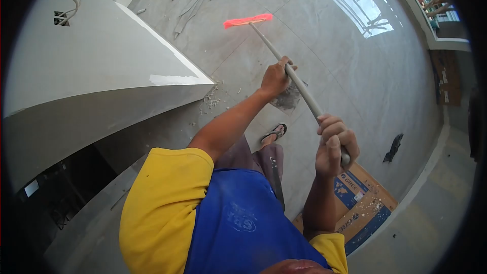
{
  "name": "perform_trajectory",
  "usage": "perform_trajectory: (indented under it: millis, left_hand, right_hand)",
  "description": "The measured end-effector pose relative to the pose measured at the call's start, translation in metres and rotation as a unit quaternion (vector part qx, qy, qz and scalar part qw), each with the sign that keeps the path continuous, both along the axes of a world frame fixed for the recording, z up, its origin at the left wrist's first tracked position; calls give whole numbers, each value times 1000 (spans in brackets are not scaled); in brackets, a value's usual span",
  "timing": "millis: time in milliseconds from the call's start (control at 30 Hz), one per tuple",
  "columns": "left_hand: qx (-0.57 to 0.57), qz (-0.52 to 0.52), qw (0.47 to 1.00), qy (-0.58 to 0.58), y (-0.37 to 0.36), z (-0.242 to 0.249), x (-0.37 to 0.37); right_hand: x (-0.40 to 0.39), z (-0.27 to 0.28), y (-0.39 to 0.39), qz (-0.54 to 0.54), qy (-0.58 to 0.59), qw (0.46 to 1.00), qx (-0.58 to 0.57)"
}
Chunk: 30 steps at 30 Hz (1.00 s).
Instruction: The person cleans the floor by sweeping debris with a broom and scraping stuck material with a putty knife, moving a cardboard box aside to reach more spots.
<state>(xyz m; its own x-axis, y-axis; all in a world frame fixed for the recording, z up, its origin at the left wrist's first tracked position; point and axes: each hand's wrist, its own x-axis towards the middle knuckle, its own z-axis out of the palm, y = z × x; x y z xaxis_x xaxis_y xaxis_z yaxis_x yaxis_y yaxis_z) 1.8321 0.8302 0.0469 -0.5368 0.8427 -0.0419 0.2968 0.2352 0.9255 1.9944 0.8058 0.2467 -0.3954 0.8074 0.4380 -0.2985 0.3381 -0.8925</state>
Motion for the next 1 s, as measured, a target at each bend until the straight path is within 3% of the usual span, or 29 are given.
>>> perform_trajectory:
  millis: [67, 133, 233, 367, 467, 533, 633, 767, 867, 1000]
  left_hand:
    - [-31, 7, 999, 6, 22, -43, -15]
    - [-164, -29, 986, 7, 29, -77, -15]
    - [-151, -39, 986, 59, 7, -96, 45]
    - [-75, -4, 996, -49, -46, -49, 142]
    - [-91, -2, 993, -76, -73, 1, 179]
    - [-118, -22, 990, -70, -83, 27, 202]
    - [-64, -17, 996, -54, -80, 50, 225]
    - [-18, 10, 996, -83, -31, 83, 220]
    - [18, 52, 997, -60, 25, 33, 200]
    - [-76, 24, 996, -50, 64, -18, 181]
  right_hand:
    - [-10, -61, 13, -11, -48, 999, 17]
    - [-4, -103, 13, 22, -85, 996, 35]
    - [38, -85, 8, 13, -98, 995, 4]
    - [107, -10, -1, 18, -107, 994, -27]
    - [134, 30, 6, 26, -101, 992, -66]
    - [156, 47, 23, 29, -36, 993, -110]
    - [185, 80, 43, 102, 41, 989, -101]
    - [205, 96, 48, 91, 35, 994, -56]
    - [183, 79, 53, -8, -5, 1000, 17]
    - [145, 22, 62, -69, -59, 995, 48]
